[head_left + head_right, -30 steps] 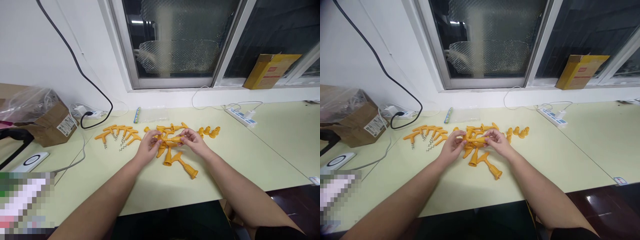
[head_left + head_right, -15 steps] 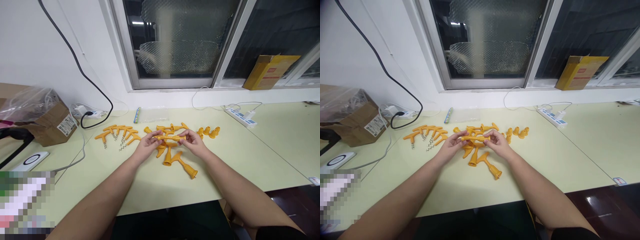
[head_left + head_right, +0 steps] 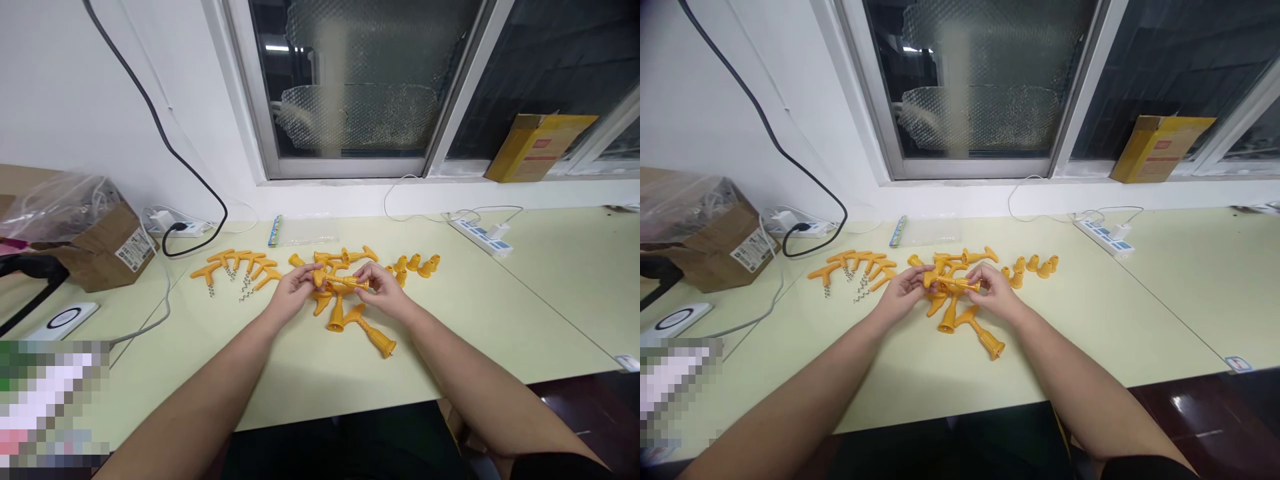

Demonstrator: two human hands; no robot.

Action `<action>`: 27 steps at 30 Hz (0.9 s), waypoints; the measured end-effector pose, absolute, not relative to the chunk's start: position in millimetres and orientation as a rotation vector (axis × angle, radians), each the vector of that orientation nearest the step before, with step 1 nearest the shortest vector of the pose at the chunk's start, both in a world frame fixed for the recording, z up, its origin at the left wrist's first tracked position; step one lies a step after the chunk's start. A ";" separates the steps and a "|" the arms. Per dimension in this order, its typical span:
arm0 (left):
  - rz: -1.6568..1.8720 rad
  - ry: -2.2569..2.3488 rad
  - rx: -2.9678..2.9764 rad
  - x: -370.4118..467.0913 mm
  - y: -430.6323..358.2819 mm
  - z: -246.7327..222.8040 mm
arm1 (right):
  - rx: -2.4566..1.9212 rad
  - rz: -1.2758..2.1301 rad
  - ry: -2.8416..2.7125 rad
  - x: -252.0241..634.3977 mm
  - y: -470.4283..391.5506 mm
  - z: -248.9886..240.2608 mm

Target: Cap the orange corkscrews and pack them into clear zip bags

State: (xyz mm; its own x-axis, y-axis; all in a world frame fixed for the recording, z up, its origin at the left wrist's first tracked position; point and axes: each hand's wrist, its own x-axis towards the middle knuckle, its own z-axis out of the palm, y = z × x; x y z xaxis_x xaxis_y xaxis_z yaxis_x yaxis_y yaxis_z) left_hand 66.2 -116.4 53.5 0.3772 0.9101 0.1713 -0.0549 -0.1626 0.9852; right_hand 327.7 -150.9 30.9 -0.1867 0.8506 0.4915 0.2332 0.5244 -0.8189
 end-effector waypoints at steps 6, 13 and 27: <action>1.161 0.917 1.727 65.1 -115.8 50.6 | -0.926 0.512 -1.794 330.1 -152.1 40.6; 1.344 0.828 1.380 54.2 -103.4 59.6 | -1.009 0.278 -1.861 337.5 -158.4 53.1; 1.366 1.867 1.545 -70.9 -52.3 82.6 | -1.426 0.103 -1.305 413.4 -150.9 72.4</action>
State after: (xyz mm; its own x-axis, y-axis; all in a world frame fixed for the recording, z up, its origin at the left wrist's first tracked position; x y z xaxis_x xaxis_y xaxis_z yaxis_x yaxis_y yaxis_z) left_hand -70.9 -52.3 82.6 -0.3388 0.8945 0.2917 0.5490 -0.0638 0.8334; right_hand 413.4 -150.9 72.4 0.3797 0.7235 0.5765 0.6237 0.2601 -0.7371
